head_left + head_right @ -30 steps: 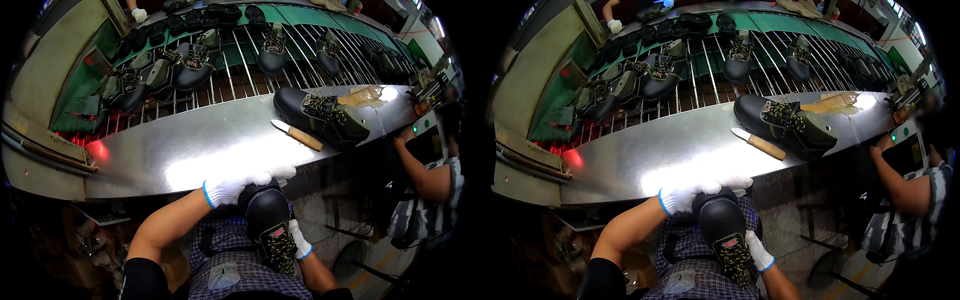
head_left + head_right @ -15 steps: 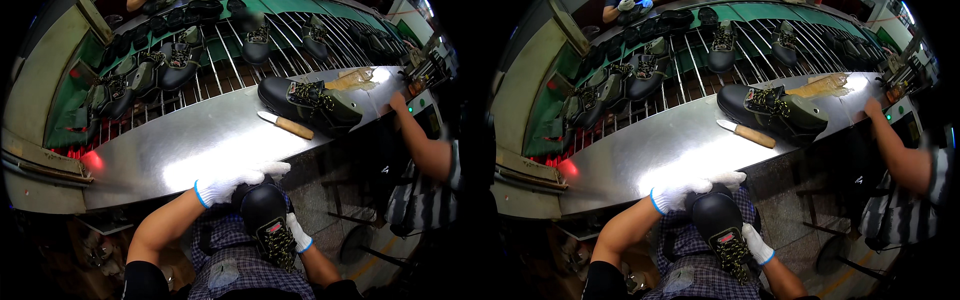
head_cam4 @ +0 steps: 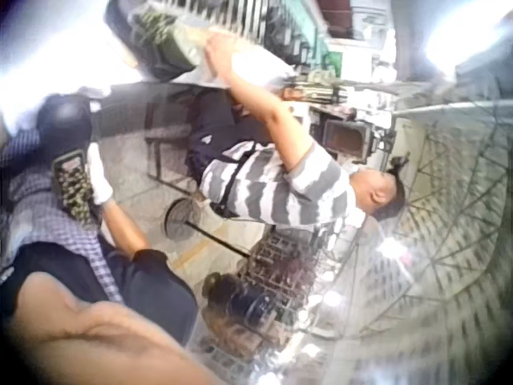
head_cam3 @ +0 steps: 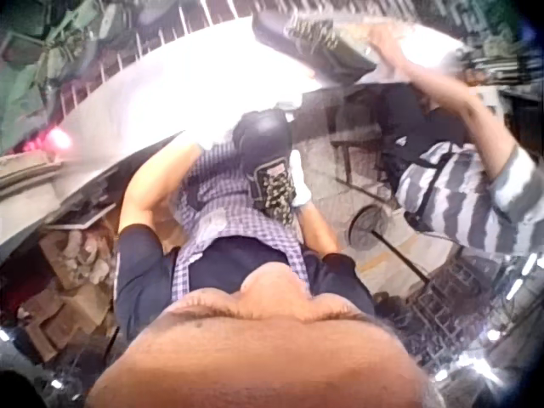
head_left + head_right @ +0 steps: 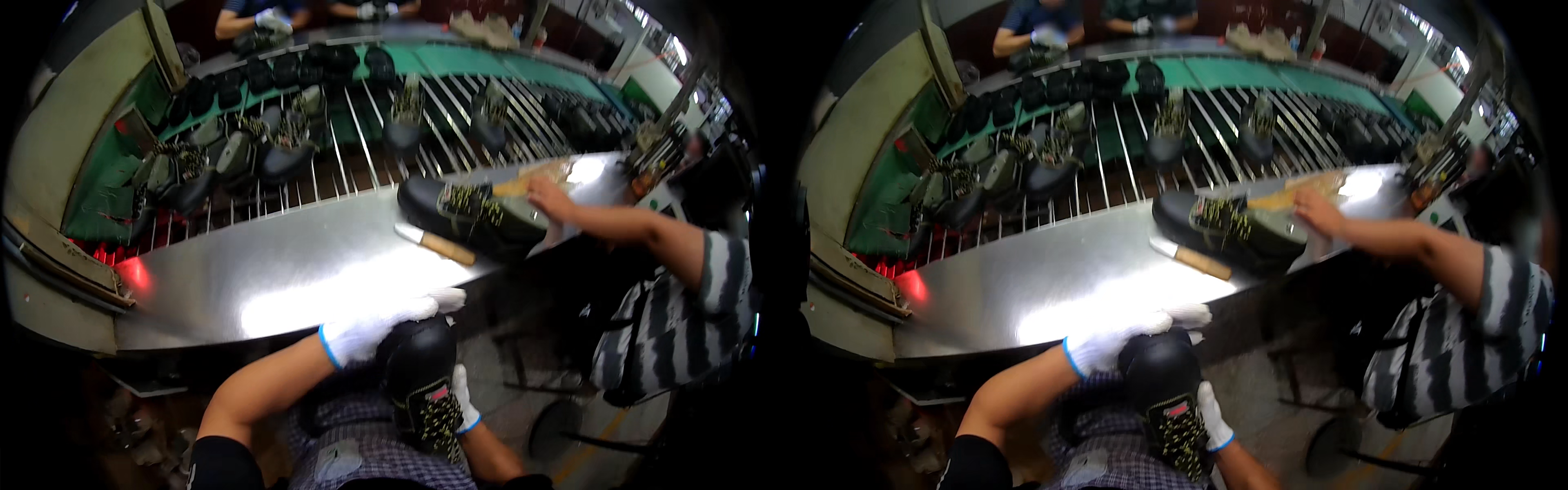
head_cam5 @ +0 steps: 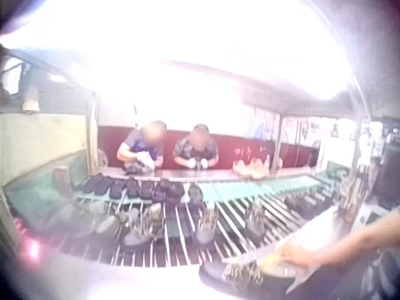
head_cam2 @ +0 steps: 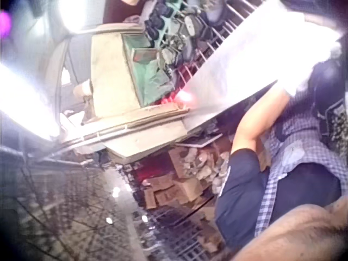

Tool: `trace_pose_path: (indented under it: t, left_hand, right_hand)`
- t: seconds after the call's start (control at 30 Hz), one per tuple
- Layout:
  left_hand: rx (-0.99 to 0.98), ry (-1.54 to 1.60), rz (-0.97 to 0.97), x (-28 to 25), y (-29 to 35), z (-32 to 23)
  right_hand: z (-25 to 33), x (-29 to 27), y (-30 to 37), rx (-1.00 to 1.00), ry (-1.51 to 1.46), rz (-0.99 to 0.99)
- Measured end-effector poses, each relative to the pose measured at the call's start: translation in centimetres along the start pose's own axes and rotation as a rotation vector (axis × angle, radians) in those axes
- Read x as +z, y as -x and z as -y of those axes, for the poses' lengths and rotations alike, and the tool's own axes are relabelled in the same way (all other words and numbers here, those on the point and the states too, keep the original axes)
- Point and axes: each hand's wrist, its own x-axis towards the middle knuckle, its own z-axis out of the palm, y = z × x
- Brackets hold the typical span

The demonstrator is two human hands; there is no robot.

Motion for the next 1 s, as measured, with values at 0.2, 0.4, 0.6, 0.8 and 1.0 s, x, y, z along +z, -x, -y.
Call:
trace_pose_path:
  t: [0.2,0.4,0.6,0.8,1.0]
  left_hand:
    - [0.44,-0.801,-0.296,2.6,7.2,-5.5]
    - [0.277,-0.717,-0.333,-2.7,11.5,-0.6]
    - [0.262,-0.212,-0.287,-3.6,11.4,5.3]
    - [0.152,-1.101,-0.508,-4.1,17.0,16.4]
    - [0.73,-0.614,-0.439,-3.8,12.8,10.9]
  right_hand:
    - [3.6,6.7,-1.4,-0.255,0.049,0.094]
    - [15.9,10.3,-0.8,-0.222,1.548,0.315]
    - [17.6,18.0,-6.4,-0.554,1.494,0.658]
    - [17.5,15.6,-5.8,-0.44,1.195,0.401]
    - [16.8,15.0,-5.2,-0.281,1.064,0.489]
